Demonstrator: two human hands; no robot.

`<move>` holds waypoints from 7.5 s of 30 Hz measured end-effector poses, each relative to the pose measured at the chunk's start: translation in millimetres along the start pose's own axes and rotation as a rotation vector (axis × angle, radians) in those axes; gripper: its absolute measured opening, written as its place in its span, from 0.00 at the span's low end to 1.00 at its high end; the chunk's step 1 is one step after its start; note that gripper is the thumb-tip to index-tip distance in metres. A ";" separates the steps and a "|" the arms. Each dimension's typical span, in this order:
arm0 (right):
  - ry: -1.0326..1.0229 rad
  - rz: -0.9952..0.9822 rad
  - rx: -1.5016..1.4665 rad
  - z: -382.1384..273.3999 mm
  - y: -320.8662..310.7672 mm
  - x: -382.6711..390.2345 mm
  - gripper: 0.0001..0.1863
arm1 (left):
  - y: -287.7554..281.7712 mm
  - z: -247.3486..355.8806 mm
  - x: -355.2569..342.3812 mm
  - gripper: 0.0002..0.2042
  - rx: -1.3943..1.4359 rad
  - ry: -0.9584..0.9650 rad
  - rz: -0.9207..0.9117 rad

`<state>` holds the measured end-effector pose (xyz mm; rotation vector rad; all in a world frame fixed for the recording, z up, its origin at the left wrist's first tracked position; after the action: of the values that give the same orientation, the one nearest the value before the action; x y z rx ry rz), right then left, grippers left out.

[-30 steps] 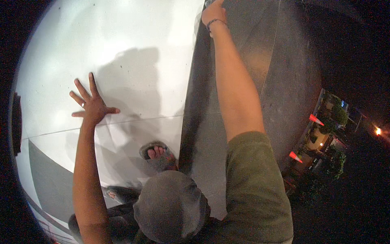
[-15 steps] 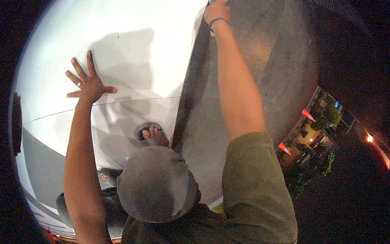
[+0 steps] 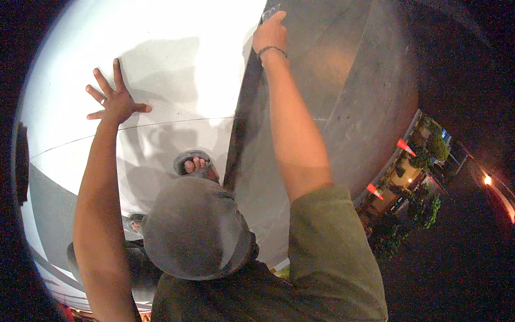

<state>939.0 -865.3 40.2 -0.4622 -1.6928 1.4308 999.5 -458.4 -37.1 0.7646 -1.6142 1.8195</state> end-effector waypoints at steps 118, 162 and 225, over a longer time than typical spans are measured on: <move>-0.023 0.047 -0.125 -35.1 -5.0 -47.8 0.39 | -4.6 9.8 4.0 0.80 -0.038 -0.051 -0.120; -0.393 0.087 0.063 -85.5 -19.0 -225.5 0.26 | 2.8 -9.2 -1.0 0.85 -0.035 0.011 -0.036; -0.870 0.013 0.299 4.7 72.3 210.8 0.42 | 40.3 -488.4 289.6 0.32 0.031 -0.018 -0.007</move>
<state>797.9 -693.0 49.5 0.3856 -2.0490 2.0185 758.2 37.8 102.2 0.8010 -1.5962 1.8420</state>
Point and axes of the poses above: each hand's wrist, its own x-axis away from the middle knuckle, its own y-axis out of the palm, z = x × y, the point moved 9 cm from there along -x, towards the middle knuckle, and after that the axes turned 9 degrees about x, right-handed, at the moved point
